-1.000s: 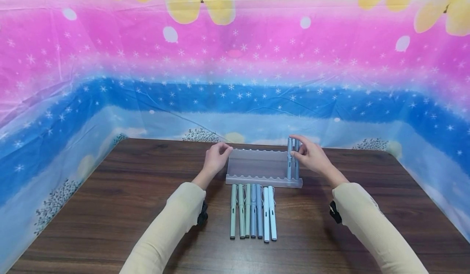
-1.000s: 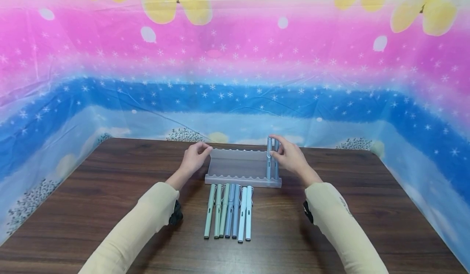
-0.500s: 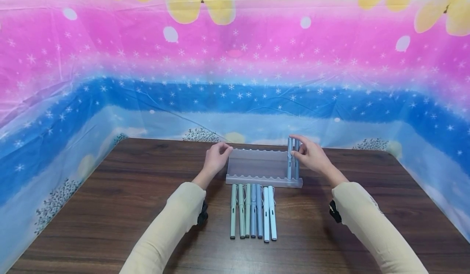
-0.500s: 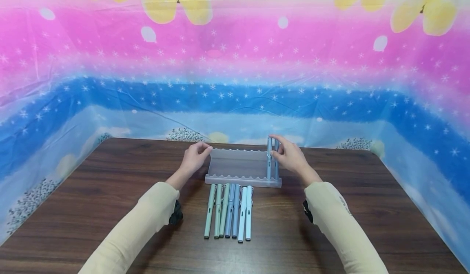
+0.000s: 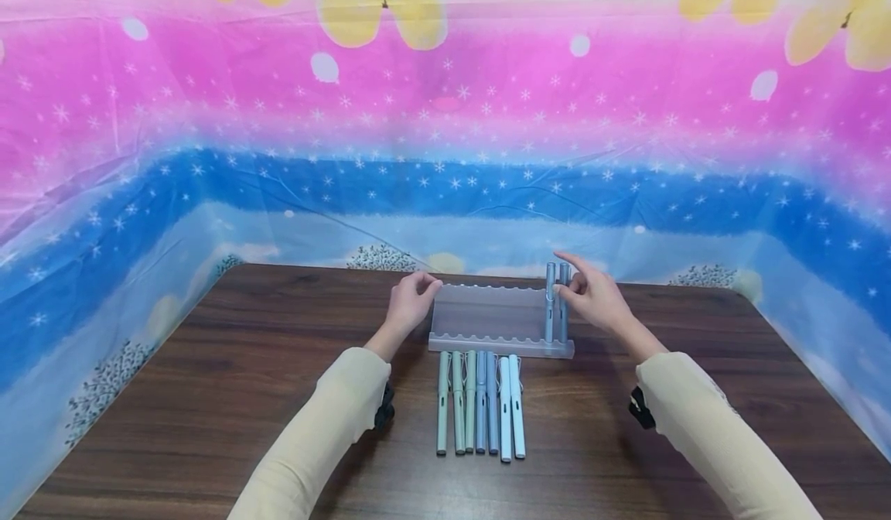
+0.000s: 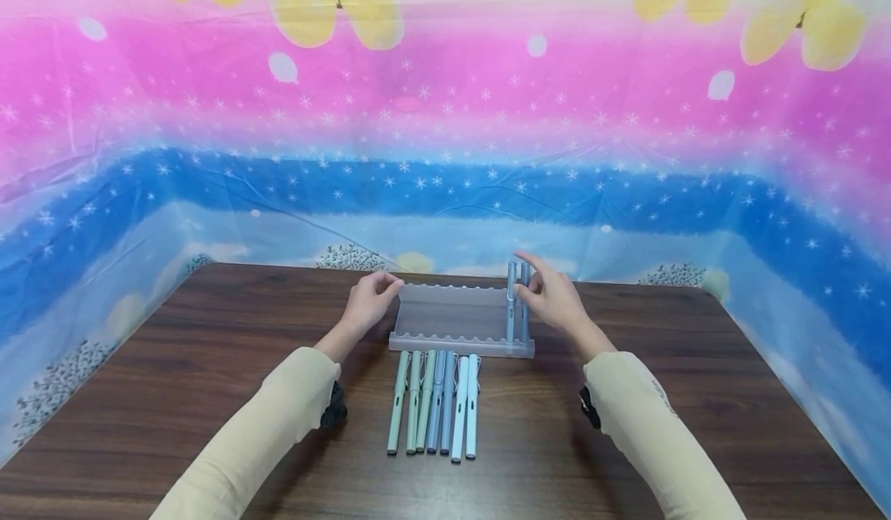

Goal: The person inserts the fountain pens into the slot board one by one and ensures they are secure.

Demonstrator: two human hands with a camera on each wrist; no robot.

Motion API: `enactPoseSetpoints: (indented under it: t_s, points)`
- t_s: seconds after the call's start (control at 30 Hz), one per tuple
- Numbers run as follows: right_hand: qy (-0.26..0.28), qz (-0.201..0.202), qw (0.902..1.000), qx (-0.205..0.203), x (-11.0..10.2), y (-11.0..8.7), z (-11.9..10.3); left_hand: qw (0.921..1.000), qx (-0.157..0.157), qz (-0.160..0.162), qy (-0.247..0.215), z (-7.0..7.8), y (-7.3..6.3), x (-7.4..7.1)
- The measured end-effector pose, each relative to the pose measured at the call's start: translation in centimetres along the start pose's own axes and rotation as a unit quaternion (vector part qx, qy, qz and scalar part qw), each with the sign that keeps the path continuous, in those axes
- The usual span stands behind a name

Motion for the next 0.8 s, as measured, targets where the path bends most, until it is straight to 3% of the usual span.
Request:
enactPoseSetpoints:
  t_s: [0.13, 0.27, 0.8]
  points:
    - [-0.008, 0.028, 0.9991, -0.032, 0.0, -0.5, -0.3, 1.0000, 0.000, 0.001, -0.001, 0.0, 0.0, 0.0]
    - [-0.005, 0.030, 0.9984, -0.048, 0.5, -1.4, -0.6, 1.0000, 0.000, 0.001, -0.003, 0.0, 0.0, 0.0]
    - [0.040, -0.065, 0.9968, -0.024, 3.8, -4.6, -2.2, 1.0000, 0.002, 0.003, 0.001, 0.1, -0.1, 0.0]
Point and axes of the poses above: each hand's wrist, its own y-axis towards the middle knuckle, its own x-axis out of the palm, z = x × y, the point moved 1 cm from there along y, towards the middle knuckle, and after that the axes turned 10 degrees about -x, right-handed, at the moved point
